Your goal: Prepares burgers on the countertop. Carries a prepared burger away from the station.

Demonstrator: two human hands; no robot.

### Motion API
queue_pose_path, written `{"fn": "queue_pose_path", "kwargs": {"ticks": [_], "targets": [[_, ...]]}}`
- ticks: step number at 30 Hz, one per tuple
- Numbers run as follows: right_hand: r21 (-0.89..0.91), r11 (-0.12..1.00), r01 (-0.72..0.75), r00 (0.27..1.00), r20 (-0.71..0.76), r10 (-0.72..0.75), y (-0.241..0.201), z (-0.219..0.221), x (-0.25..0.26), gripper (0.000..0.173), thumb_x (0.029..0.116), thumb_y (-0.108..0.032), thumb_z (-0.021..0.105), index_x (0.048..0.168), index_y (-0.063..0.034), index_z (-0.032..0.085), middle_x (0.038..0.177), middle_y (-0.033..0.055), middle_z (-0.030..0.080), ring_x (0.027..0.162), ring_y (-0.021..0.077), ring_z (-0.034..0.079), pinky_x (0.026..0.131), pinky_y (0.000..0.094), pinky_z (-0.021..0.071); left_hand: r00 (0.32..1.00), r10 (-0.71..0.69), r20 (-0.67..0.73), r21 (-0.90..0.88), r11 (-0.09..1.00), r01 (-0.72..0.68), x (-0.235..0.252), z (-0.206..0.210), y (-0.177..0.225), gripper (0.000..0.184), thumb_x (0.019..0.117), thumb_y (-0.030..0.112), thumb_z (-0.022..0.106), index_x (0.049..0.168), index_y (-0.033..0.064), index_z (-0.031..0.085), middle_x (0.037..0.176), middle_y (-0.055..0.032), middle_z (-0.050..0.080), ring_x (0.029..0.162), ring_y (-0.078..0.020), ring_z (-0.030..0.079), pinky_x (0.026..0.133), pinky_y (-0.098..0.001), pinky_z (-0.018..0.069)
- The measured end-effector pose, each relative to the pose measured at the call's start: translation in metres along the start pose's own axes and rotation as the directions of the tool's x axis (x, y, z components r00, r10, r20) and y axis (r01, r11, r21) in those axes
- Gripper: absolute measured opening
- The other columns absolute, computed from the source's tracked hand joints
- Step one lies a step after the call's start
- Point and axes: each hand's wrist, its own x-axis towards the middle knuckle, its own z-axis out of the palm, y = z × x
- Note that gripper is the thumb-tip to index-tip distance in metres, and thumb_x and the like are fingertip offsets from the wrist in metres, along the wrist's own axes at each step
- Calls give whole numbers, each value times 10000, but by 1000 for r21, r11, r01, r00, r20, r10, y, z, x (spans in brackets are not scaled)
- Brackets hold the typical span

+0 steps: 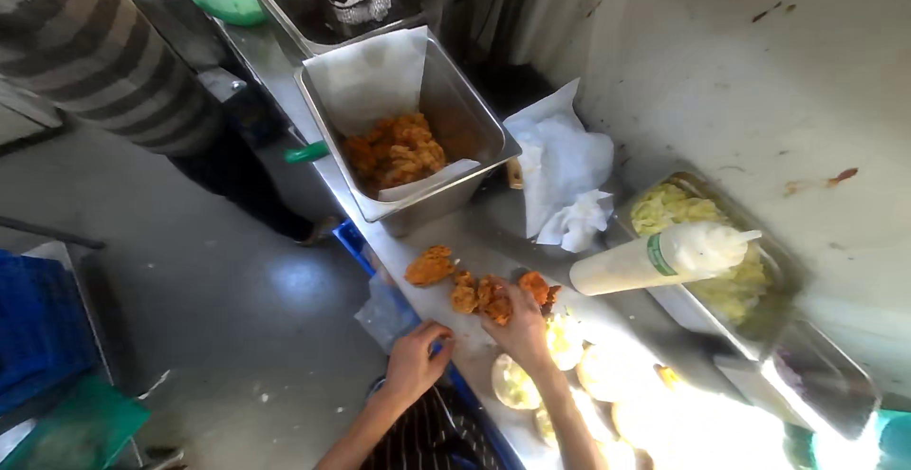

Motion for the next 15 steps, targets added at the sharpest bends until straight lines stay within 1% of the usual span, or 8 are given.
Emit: {"fn": "queue_pose_path", "kwargs": {"ticks": [1, 4, 5, 8, 9, 11, 12, 15], "targets": [[118, 993, -10, 1000, -5, 11, 5, -4, -3, 609, 775, -222, 820, 1328, -45, 637, 1109, 122, 725, 1077, 335, 664, 913, 551, 537, 1000, -11, -4, 0, 1000, 11, 3, -1, -1, 296, 996, 319, 614, 1129, 89, 743, 1063, -90, 723, 721, -170, 641, 681, -344, 553], [405, 909, -97, 995, 62, 78, 11, -30, -21, 500, 839, -180, 759, 1296, -32, 620, 1137, 68, 711, 1044, 157, 685, 871, 351, 591, 999, -34, -5, 7, 999, 34, 12, -4, 0, 332, 992, 335, 622, 1168, 76, 732, 1103, -125, 716, 739, -210, 651, 702, -398, 561], [476, 875, -90, 996, 41, 80, 13, -38, -30, 462, 842, -168, 739, 1265, -19, 633, 1144, 64, 713, 1046, 134, 687, 874, 323, 595, 999, -42, -1, 9, 999, 42, 17, -5, 1, 346, 992, 343, 627, 1181, 72, 727, 1125, -135, 710, 757, -227, 660, 717, -418, 566], [586, 810, -22, 992, -86, 89, 22, -60, -64, 392, 859, -146, 694, 1215, 8, 640, 1140, 55, 711, 1038, 139, 693, 880, 341, 608, 999, -52, -4, 18, 998, 52, 29, -6, 5, 395, 986, 364, 650, 1264, 86, 689, 1226, -140, 678, 801, -252, 675, 745, -453, 577], [558, 830, 2, 985, -146, 96, 27, -66, -75, 401, 863, -149, 687, 1221, 22, 630, 1144, 60, 711, 1036, 131, 694, 878, 331, 610, 999, -39, -31, 33, 999, 40, 33, -5, 6, 421, 973, 366, 667, 1285, 83, 676, 1242, -147, 671, 788, -256, 676, 729, -460, 580], [373, 928, 13, 962, -258, 90, 41, -76, -90, 442, 852, -192, 690, 1222, 44, 632, 1151, 92, 702, 1055, 120, 680, 901, 302, 589, 996, -30, -82, 74, 997, 36, 40, -1, 9, 475, 942, 380, 708, 1313, 88, 656, 1287, -155, 644, 791, -261, 686, 727, -471, 590], [263, 965, 9, 955, -290, 70, 51, -76, -95, 453, 857, -224, 702, 1218, 44, 644, 1171, 125, 694, 1095, 156, 663, 944, 329, 564, 994, -18, -109, 99, 995, 29, 42, 3, 10, 509, 920, 388, 736, 1323, 89, 649, 1314, -157, 634, 815, -266, 695, 738, -476, 594], [-23, 1000, 10, 963, -269, -16, 80, -62, -98, 434, 884, -254, 691, 1224, 16, 688, 1232, 200, 680, 1186, 329, 638, 1008, 487, 525, 993, 6, -119, 137, 991, 11, 49, 14, 10, 662, 865, 421, 797, 1389, 69, 598, 1372, -182, 607, 1071, -323, 687, 898, -513, 579]]}}
